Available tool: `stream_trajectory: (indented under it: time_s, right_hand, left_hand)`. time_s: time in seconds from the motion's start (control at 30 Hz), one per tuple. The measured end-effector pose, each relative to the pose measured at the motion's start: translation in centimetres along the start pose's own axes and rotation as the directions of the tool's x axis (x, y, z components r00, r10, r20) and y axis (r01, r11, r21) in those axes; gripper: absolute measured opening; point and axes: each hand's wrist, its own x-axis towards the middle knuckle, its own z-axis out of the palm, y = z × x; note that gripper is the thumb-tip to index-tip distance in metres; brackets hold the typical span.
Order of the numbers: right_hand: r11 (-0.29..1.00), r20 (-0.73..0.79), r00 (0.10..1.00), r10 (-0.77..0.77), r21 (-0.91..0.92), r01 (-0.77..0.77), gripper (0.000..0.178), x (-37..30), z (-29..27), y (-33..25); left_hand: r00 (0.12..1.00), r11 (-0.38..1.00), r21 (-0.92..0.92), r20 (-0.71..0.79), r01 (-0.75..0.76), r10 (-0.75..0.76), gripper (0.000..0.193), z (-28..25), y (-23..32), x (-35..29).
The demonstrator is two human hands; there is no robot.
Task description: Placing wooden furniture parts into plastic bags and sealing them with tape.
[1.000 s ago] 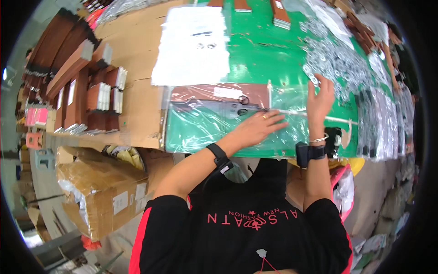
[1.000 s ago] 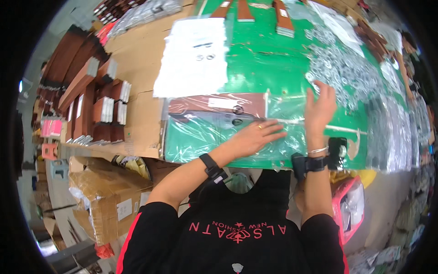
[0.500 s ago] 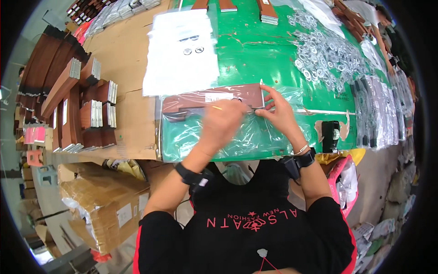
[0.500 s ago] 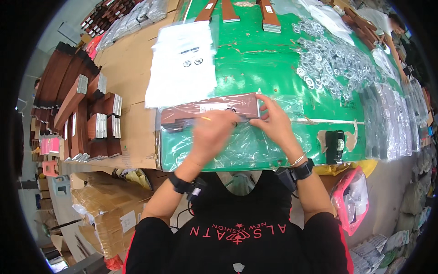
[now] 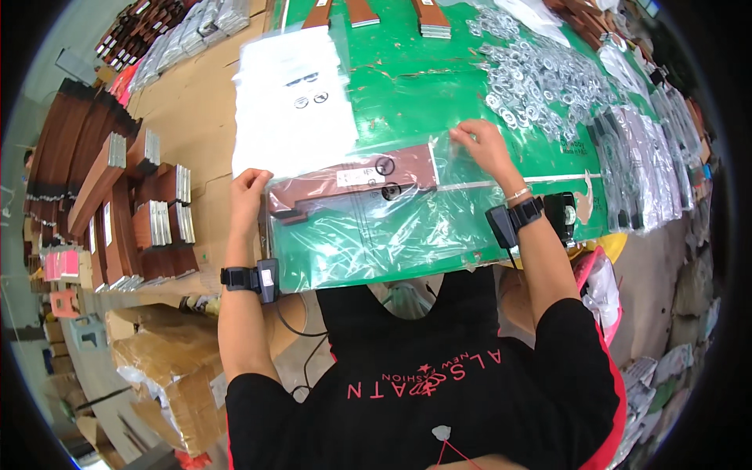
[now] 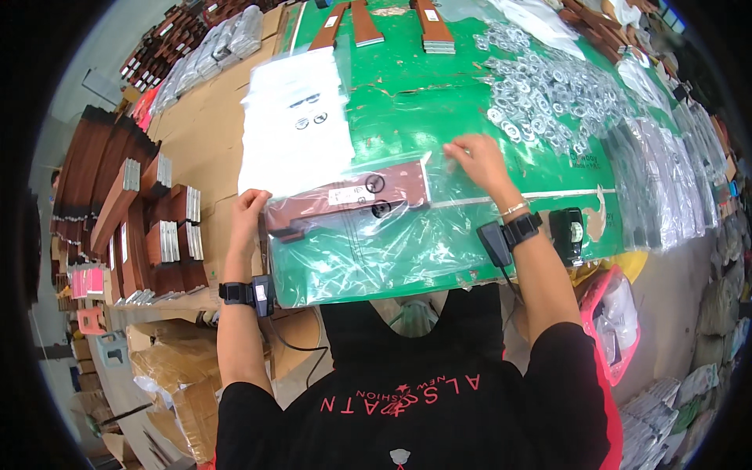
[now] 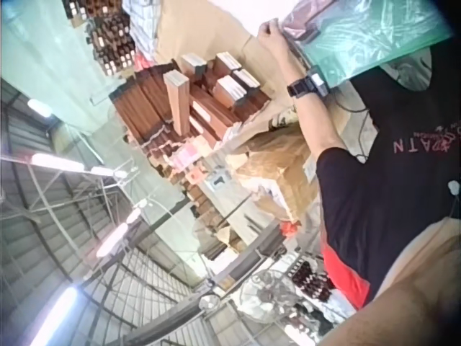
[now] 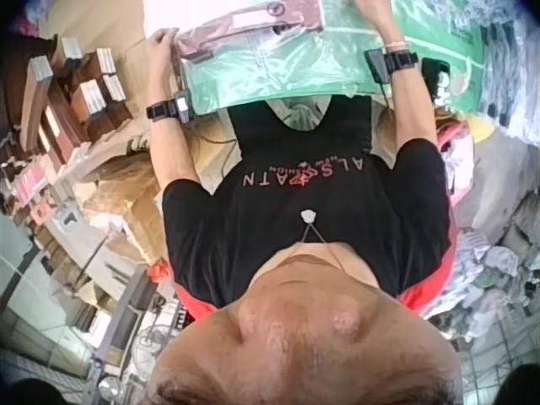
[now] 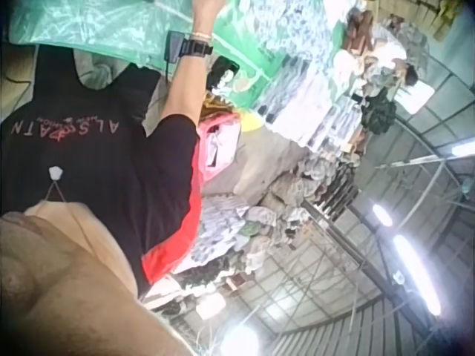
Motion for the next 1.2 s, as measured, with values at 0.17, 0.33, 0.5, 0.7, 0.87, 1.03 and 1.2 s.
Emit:
stream_trajectory:
  time_s: [0.17, 0.33, 0.5, 0.7, 0.87, 1.03, 1.2]
  right_hand:
    - [0.975, -0.026, 0.994, 0.103, -0.195, -0.106, 0.020, 0.8, 0.9, 0.1]
    - [0.977, -0.410, 0.895, -0.175, -0.184, 0.107, 0.025, -1.5, -1.0, -3.0]
    - [0.896, -0.178, 0.887, -0.426, 0.053, 0.441, 0.052, -5.2, 0.9, -11.0]
    - [0.874, 0.013, 0.882, -0.470, -0.133, 0.468, 0.085, -4.5, 3.4, -10.7]
    - [0.953, -0.181, 0.938, -0.297, -0.003, 0.302, 0.091, -4.3, 5.1, -10.2]
    - [0.976, -0.109, 0.970, -0.218, -0.008, 0.218, 0.101, -3.0, 4.1, -9.9]
    - [0.910, 0.047, 0.923, -0.383, -0.154, 0.385, 0.109, -1.1, 2.2, -6.6]
  left_hand:
    - [0.994, 1.000, -0.020, -0.105, -0.018, 0.015, 0.019, -0.1, -1.3, -0.3]
    - [0.718, 0.735, 0.558, -0.320, -0.385, 0.619, 0.013, 1.7, 3.1, -2.5]
    - [0.503, 0.356, 0.374, 0.446, -0.856, 0.740, 0.036, 9.0, 7.6, -11.0]
    - [0.529, 0.380, 0.371, 0.526, -0.847, 0.666, 0.044, 13.6, 5.0, -13.4]
    - [0.565, 0.454, 0.340, 0.559, -0.823, 0.607, 0.047, 13.7, 4.8, -13.2]
    - [0.573, 0.438, 0.370, 0.549, -0.819, 0.609, 0.047, 13.7, 4.5, -13.1]
    - [0.547, 0.433, 0.337, 0.570, -0.836, 0.612, 0.049, 13.6, 4.7, -13.1]
